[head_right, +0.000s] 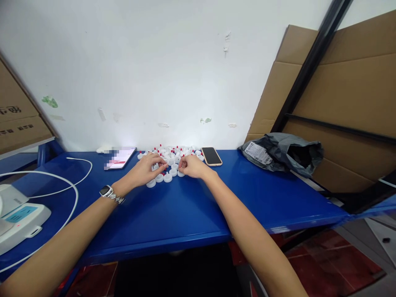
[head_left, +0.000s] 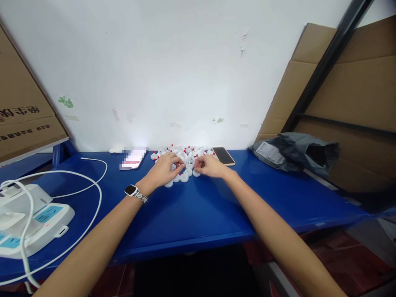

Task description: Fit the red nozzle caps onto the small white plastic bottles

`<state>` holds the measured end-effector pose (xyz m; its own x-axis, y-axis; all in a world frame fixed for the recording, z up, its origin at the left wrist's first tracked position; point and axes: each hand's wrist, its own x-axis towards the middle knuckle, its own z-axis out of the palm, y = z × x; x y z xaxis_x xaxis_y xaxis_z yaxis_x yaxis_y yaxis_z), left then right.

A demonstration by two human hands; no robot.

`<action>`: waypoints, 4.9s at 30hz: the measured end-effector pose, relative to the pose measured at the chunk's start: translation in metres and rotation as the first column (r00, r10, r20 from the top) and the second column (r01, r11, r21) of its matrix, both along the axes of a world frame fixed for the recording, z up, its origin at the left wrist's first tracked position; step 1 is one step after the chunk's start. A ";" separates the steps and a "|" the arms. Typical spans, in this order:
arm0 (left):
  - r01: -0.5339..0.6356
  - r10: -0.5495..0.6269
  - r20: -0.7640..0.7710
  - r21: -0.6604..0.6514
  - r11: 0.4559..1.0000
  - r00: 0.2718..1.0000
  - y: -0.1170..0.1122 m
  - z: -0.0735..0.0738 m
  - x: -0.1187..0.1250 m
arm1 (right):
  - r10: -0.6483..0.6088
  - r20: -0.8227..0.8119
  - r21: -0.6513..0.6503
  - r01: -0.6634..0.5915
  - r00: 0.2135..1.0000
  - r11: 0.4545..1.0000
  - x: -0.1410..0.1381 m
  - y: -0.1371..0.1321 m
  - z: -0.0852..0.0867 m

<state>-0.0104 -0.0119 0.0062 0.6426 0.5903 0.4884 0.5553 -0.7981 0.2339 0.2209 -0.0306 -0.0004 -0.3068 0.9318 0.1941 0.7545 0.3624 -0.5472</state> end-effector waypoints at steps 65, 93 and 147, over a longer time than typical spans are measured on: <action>-0.096 0.097 -0.085 0.012 0.995 0.992 0.012 -0.005 -0.005 | -0.264 0.094 0.238 0.236 0.960 0.942 -0.003 0.011 -0.011; -0.075 0.080 0.145 -0.039 0.996 0.986 0.004 -0.003 -0.006 | 0.042 -0.393 0.011 -0.041 0.919 0.999 -0.023 0.002 0.019; -0.083 0.084 0.010 -0.044 0.996 0.996 0.029 -0.009 -0.028 | -0.038 0.013 0.202 0.035 0.999 0.979 -0.037 0.045 -0.003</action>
<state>-0.0389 0.0171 -0.0029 0.5848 0.6623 0.4684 0.6166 -0.7381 0.2738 0.1840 0.0149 -0.0031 -0.2778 0.8846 0.3746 0.7777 0.4360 -0.4529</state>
